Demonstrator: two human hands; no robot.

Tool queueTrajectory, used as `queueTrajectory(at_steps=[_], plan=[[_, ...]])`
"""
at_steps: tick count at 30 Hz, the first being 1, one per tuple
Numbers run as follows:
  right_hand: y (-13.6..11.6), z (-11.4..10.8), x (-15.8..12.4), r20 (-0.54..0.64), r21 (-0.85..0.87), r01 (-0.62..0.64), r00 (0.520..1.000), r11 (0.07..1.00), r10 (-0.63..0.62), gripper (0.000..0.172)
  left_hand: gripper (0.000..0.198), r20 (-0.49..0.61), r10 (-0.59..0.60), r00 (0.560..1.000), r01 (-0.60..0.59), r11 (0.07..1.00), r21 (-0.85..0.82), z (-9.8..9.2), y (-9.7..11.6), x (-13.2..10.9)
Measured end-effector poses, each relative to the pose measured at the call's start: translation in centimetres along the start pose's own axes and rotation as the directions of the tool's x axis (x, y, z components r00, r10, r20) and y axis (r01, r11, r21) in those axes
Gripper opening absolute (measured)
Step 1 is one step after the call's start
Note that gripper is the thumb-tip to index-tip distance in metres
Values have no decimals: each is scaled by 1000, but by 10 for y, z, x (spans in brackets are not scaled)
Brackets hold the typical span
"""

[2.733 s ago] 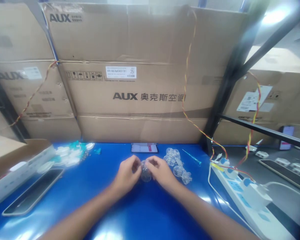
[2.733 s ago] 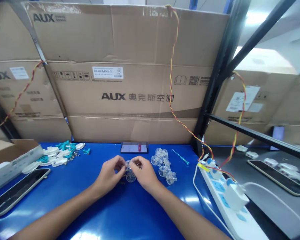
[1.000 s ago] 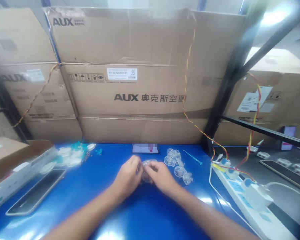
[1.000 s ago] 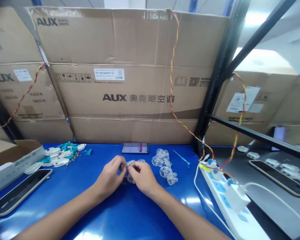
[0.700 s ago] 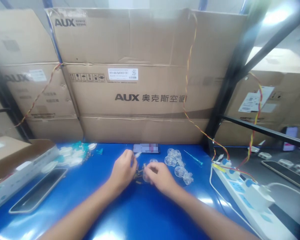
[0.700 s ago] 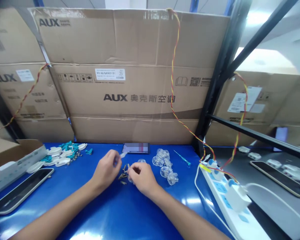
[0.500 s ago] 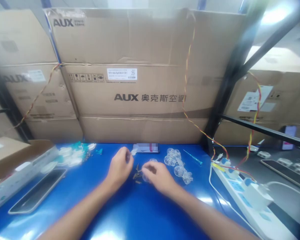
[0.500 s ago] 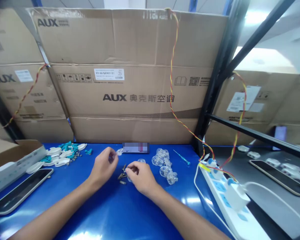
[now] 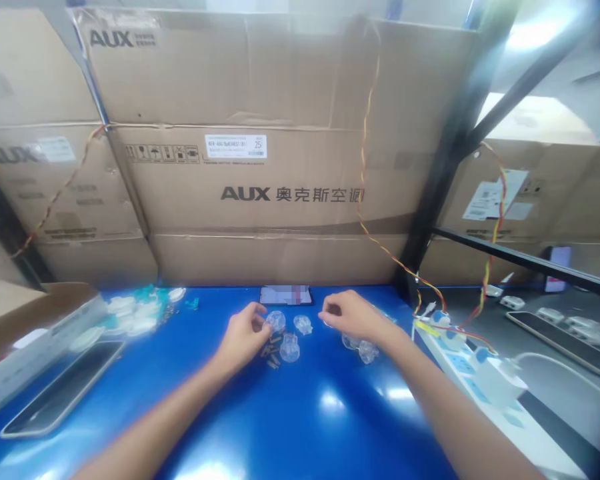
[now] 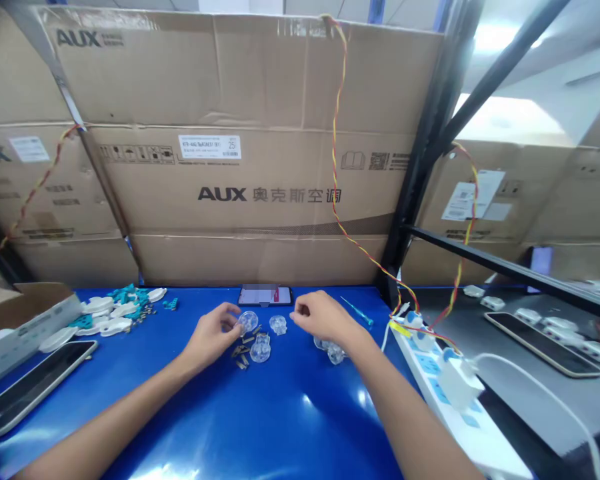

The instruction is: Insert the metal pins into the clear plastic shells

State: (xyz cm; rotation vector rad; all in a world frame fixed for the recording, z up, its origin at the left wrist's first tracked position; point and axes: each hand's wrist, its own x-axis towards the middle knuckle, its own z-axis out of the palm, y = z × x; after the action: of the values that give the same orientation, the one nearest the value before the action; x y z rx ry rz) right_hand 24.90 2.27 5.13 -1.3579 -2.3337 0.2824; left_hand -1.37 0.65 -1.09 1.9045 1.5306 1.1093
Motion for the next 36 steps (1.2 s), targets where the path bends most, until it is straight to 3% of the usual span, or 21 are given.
queueTrajectory(at_steps=[6,10,13,18,22,25,29,36], plan=[[29,-19,-4,280,-185,-206,926,961,253,19,28,56,-121,991,128,981,-144,6,-4,4],[33,-20,-5,382,-188,-228,879,955,285,14,31,104,-186,977,207,944,-258,12,-8,7],[34,-18,-5,403,-174,-219,874,960,272,15,31,105,-182,978,205,934,-293,13,-13,8],[34,-17,-5,383,-133,-192,895,972,229,12,21,-23,-133,991,126,974,-188,7,-14,7],[26,-19,-5,332,-13,-131,935,991,128,14,16,-118,39,992,-45,998,-48,3,5,-1],[13,-15,-5,200,240,-55,980,969,6,19,20,-29,106,994,-108,991,-81,4,22,-10],[-10,7,-1,78,526,-51,997,849,11,24,31,205,92,974,-39,968,-246,7,34,-18],[-39,66,3,67,766,-104,994,634,82,24,34,337,126,933,-9,944,-329,7,32,-18]])
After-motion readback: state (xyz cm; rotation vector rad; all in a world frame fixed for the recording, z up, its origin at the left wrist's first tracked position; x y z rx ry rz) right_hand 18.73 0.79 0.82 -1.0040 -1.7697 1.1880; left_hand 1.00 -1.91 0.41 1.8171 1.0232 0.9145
